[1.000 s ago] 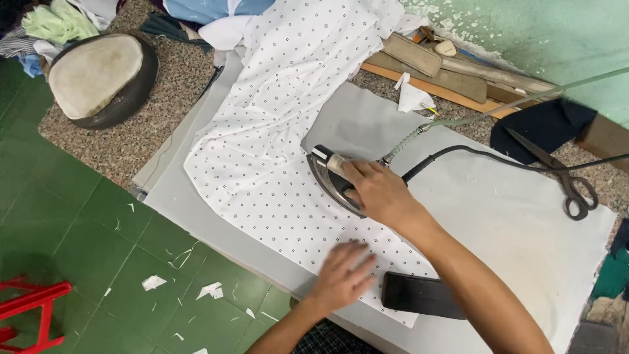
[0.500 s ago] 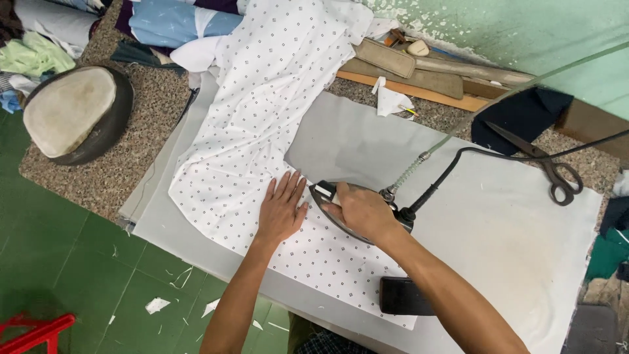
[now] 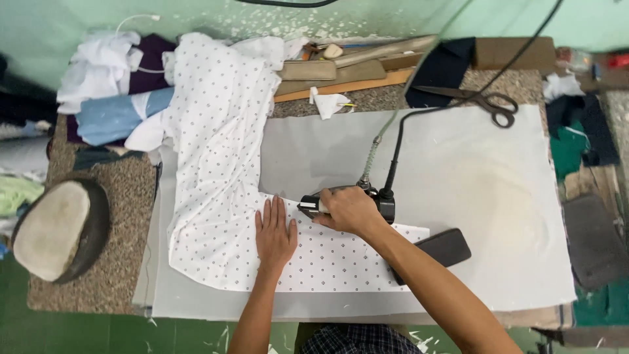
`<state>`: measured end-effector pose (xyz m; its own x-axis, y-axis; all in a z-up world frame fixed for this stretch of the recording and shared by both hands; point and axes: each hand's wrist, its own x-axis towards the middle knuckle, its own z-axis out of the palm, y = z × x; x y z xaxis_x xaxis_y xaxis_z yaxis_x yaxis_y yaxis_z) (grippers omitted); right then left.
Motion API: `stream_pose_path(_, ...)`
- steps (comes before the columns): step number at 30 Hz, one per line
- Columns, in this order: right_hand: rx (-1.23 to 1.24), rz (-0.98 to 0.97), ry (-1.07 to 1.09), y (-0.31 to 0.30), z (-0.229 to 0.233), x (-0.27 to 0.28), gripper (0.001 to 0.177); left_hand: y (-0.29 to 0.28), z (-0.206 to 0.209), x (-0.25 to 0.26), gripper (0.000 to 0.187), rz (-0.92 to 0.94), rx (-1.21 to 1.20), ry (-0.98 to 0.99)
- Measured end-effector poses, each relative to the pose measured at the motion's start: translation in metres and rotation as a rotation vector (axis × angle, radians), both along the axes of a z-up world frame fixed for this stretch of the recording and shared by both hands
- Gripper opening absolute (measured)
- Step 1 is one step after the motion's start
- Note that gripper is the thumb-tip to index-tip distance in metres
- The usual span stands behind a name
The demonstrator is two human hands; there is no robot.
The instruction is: The person irons a white polka-dotted fabric on a work table using a steam iron and a black pressing block. They smooth the fabric with their hands, press it with the iron, and trim the edge with scissors before folding the fabric.
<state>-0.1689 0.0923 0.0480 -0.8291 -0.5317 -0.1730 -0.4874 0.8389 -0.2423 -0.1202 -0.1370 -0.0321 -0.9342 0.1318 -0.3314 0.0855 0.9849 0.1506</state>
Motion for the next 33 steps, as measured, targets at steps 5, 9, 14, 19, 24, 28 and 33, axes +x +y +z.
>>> stream_pose_path(5, 0.065, -0.129, 0.116, -0.007, -0.008, 0.008, 0.045, -0.005, -0.008, 0.001, 0.067, -0.01, 0.132, 0.014)
stream_pose_path(9, 0.204, -0.134, 0.074, -0.014, 0.003, 0.009, 0.038, -0.019, -0.033, 0.009, 0.068, 0.039, 0.363, 0.186)
stream_pose_path(14, 0.302, -0.154, 0.044, -0.018, 0.007, 0.007, 0.034, -0.033, -0.015, 0.024, 0.068, -0.025, 0.339, 0.226)
stream_pose_path(19, 0.342, -0.188, 0.031, -0.02, 0.005, 0.008, 0.036, -0.036, -0.006, 0.048, 0.076, -0.085, 0.084, 0.076)
stream_pose_path(24, 0.36, -0.194, -0.004, -0.019, 0.004, 0.006, 0.031, -0.033, 0.009, 0.05, 0.078, -0.094, 0.047, -0.011)
stream_pose_path(28, 0.346, -0.203, 0.003, -0.018, -0.001, 0.007, 0.034, -0.033, 0.013, 0.05, 0.076, -0.105, 0.04, 0.024)
stream_pose_path(33, 0.339, -0.199, -0.003, -0.017, 0.0, 0.007, 0.034, -0.032, 0.014, 0.051, 0.076, -0.109, 0.038, 0.037)
